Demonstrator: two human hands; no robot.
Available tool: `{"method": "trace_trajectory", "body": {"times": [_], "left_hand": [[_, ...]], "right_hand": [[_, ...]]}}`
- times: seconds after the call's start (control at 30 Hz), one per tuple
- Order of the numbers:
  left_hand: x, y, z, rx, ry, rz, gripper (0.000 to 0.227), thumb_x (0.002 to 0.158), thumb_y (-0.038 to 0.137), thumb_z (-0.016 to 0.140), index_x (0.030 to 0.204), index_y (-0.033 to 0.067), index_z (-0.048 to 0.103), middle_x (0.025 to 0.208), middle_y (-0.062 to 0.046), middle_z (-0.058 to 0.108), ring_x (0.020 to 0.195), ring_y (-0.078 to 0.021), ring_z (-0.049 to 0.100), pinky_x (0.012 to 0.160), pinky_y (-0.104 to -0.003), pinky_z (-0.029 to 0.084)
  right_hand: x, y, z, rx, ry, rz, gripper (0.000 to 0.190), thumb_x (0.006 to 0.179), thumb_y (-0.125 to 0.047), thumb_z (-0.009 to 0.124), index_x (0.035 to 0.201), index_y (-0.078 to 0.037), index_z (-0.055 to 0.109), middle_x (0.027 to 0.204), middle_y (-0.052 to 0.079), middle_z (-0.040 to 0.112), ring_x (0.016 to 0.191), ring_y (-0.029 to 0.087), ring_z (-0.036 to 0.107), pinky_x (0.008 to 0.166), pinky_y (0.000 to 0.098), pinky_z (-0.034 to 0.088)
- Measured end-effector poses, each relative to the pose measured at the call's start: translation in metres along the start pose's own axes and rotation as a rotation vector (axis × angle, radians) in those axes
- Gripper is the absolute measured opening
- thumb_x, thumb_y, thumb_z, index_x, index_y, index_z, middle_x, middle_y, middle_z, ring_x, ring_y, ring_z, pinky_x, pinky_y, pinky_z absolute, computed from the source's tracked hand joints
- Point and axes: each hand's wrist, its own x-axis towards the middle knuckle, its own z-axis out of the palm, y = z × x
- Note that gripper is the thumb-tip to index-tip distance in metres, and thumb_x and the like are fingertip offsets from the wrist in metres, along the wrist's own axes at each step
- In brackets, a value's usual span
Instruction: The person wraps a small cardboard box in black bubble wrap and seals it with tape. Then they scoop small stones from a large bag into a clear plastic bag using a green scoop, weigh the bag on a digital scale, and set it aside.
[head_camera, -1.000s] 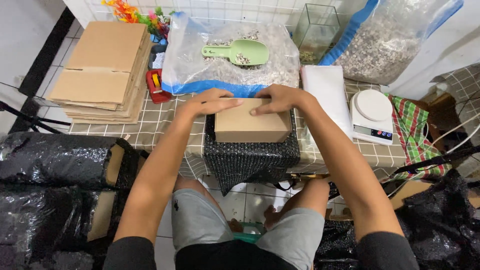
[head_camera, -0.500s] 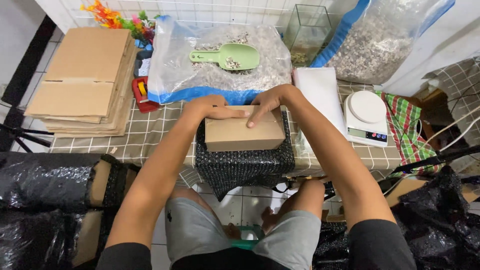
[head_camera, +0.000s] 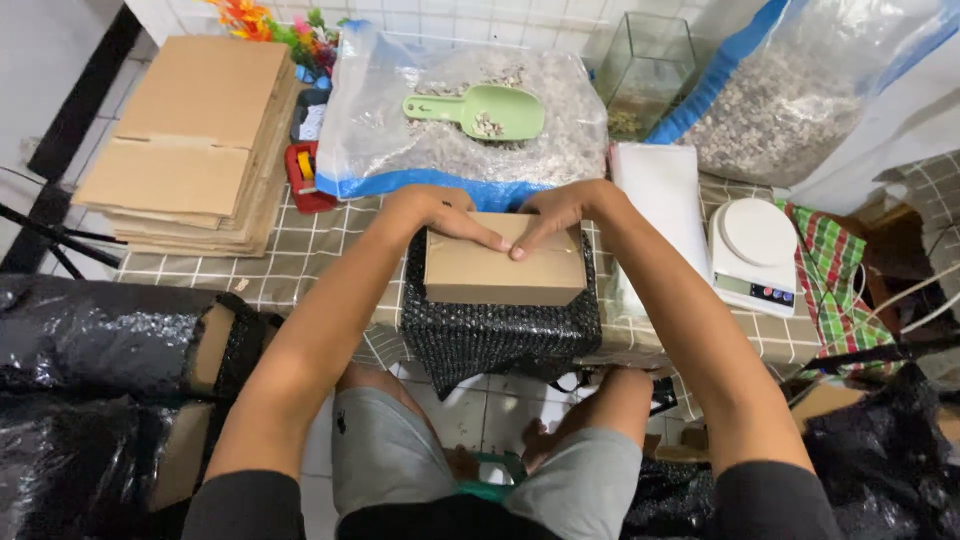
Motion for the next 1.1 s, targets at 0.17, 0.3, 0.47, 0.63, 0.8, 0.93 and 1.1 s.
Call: {"method": "trace_trajectory", "body": {"times": [0.17, 0.3, 0.47, 0.63, 0.8, 0.93, 1.1], "left_hand": [[-0.025, 0.004, 0.002, -0.013, -0.015, 0.043, 0.105, 0.051, 0.082, 0.079, 0.126, 0.0094, 0.072, 0.115, -0.014, 0.074, 0.109, -0.0312, 0.07, 0.089, -0.041, 0.058], [-0.027, 0.007, 0.004, -0.043, 0.023, 0.081, 0.093, 0.048, 0.076, 0.089, 0.114, 0.0098, 0.079, 0.096, -0.011, 0.078, 0.09, -0.0288, 0.074, 0.076, -0.038, 0.06], [-0.02, 0.004, 0.001, -0.031, 0.05, 0.112, 0.08, 0.059, 0.07, 0.086, 0.11, 0.0085, 0.078, 0.097, -0.013, 0.077, 0.09, -0.0289, 0.074, 0.074, -0.04, 0.06], [-0.023, 0.004, 0.006, -0.029, 0.087, 0.112, 0.077, 0.061, 0.07, 0.085, 0.11, 0.0111, 0.079, 0.098, -0.014, 0.077, 0.094, -0.0308, 0.073, 0.077, -0.041, 0.058], [-0.012, -0.001, 0.016, -0.023, 0.054, 0.129, 0.092, 0.045, 0.073, 0.091, 0.116, 0.0148, 0.076, 0.102, -0.011, 0.077, 0.097, -0.0282, 0.072, 0.082, -0.039, 0.058], [-0.018, 0.004, 0.011, 0.003, 0.043, 0.14, 0.108, 0.036, 0.071, 0.096, 0.129, 0.0203, 0.072, 0.109, -0.01, 0.077, 0.101, -0.0293, 0.072, 0.085, -0.04, 0.059], [-0.036, 0.023, 0.0, -0.006, -0.113, 0.007, 0.098, 0.047, 0.06, 0.096, 0.128, 0.0096, 0.073, 0.108, -0.016, 0.077, 0.097, -0.0341, 0.073, 0.083, -0.044, 0.059]], "right_hand": [[-0.015, 0.0, 0.01, -0.057, 0.046, -0.001, 0.084, 0.056, -0.054, 0.099, 0.113, 0.001, 0.073, 0.097, 0.022, 0.074, 0.088, 0.036, 0.074, 0.074, 0.0446, 0.063], [-0.033, -0.006, 0.02, -0.084, 0.099, -0.026, 0.087, 0.056, -0.058, 0.097, 0.115, 0.001, 0.073, 0.098, 0.022, 0.074, 0.09, 0.036, 0.073, 0.075, 0.0466, 0.062], [-0.065, -0.029, 0.029, -0.169, 0.109, -0.014, 0.09, 0.055, -0.054, 0.099, 0.124, -0.003, 0.071, 0.104, 0.021, 0.073, 0.097, 0.035, 0.072, 0.083, 0.0452, 0.06], [-0.067, -0.036, 0.037, -0.199, 0.121, 0.021, 0.085, 0.049, -0.051, 0.103, 0.116, -0.006, 0.076, 0.098, 0.018, 0.075, 0.091, 0.033, 0.074, 0.076, 0.0425, 0.062], [-0.057, -0.022, 0.041, -0.142, 0.158, -0.023, 0.078, 0.049, -0.05, 0.104, 0.109, -0.009, 0.078, 0.093, 0.016, 0.076, 0.088, 0.031, 0.074, 0.073, 0.0405, 0.062], [-0.082, -0.033, 0.053, -0.215, 0.168, -0.041, 0.086, 0.05, -0.059, 0.099, 0.114, -0.005, 0.076, 0.098, 0.019, 0.075, 0.094, 0.034, 0.072, 0.082, 0.0432, 0.059], [-0.102, -0.039, 0.067, -0.325, 0.276, -0.06, 0.094, 0.05, -0.069, 0.095, 0.119, -0.008, 0.075, 0.107, 0.021, 0.076, 0.106, 0.04, 0.071, 0.096, 0.0468, 0.054]]}}
